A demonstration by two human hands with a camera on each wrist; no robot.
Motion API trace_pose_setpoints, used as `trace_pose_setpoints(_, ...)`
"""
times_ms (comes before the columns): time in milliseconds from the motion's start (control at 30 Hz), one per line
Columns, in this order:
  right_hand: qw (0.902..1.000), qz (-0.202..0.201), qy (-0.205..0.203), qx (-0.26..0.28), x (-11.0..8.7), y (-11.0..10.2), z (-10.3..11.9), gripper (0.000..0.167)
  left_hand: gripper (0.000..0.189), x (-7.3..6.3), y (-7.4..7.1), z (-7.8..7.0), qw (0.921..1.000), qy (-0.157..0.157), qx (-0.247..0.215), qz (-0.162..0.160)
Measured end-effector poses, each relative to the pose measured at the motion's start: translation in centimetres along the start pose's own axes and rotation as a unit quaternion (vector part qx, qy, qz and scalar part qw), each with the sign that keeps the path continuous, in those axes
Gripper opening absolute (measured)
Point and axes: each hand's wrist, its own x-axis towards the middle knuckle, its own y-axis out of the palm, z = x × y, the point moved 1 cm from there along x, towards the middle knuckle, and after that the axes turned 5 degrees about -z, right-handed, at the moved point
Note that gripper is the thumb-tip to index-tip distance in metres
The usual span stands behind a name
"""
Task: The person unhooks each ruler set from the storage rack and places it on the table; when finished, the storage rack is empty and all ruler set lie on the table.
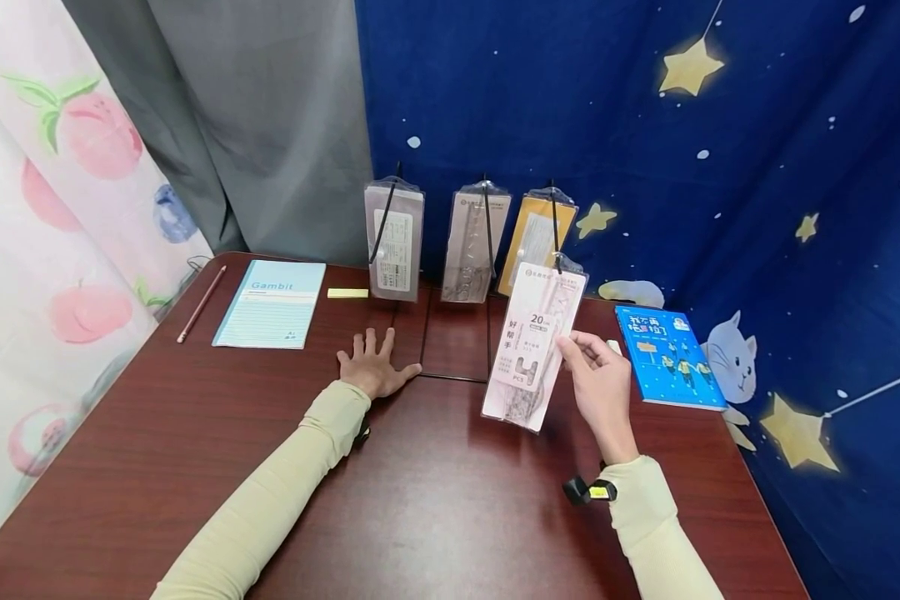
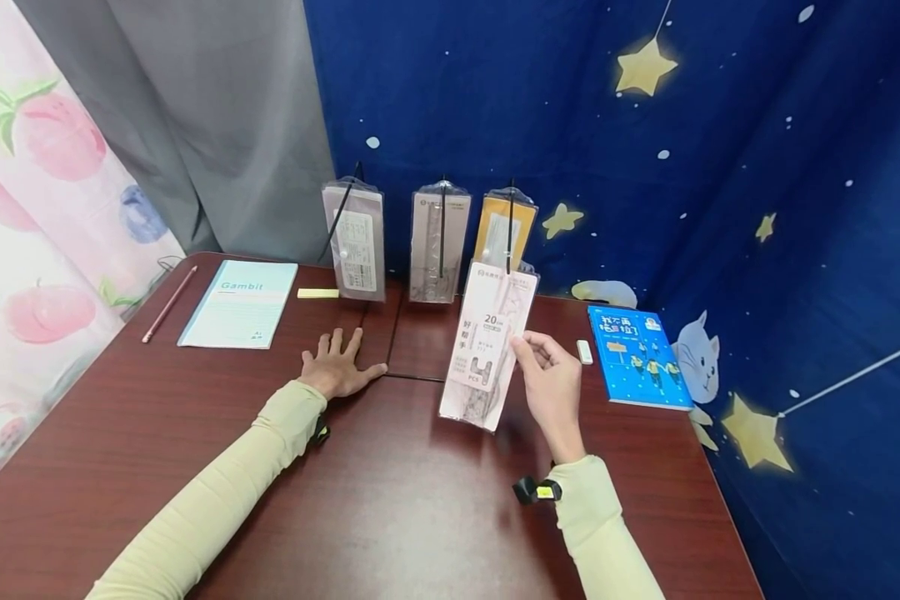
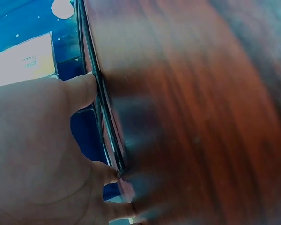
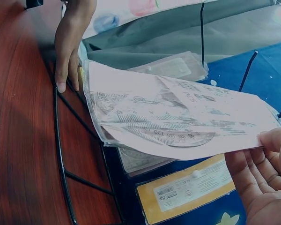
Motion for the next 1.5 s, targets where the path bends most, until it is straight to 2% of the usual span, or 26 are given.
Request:
trace_pose_setpoints(200, 1.0, -0.001, 0.004, 0.004, -0.5, -0.3, 0.0, 0.035, 0.09, 0.3, 0.4, 0.0, 1.0, -0.001, 0.002, 0.006)
trace_pose_setpoints(433, 0.9998, 0.004, -0.004, 0.018, -1.1, -0.6, 0.0, 0.032, 0.09, 0.2, 0.2, 0.0, 1.0, 0.0, 0.001, 0.009)
trace_pose_setpoints(633, 0.9999, 0.007, -0.006, 0.013, -1.6, -0.9, 0.3, 0.033, 0.092, 0.5, 0.4, 0.2, 0.9996, -0.001, 0.006, 0.027)
trace_pose_setpoints(900, 0.9988, 0.015, -0.017, 0.043, -2.3, -1.8, 0.9, 0.027, 0.094, 1.0, 0.7, 0.4, 0.9996, 0.001, 0.009, 0.027)
trace_pose_setpoints(1033, 0.9998, 0.012, -0.007, 0.017, -2.4, -3.3, 0.4, 0.029, 0.095, 0.9, 0.6, 0.4, 0.9997, 0.004, 0.009, 0.024)
trace_pose_setpoints(1200, 0.9986, 0.001, 0.023, -0.047, -1.8, -6.1, -1.7, 0.034, 0.092, 0.4, 0.3, 0.1, 0.9998, 0.006, 0.004, 0.02)
trace_pose_setpoints(1500, 0.9844, -0.001, 0.094, -0.148, -0.6, -10.4, -5.9, 0.046, 0.091, 0.2, 0.0, 0.0, 0.9999, 0.005, 0.002, 0.014)
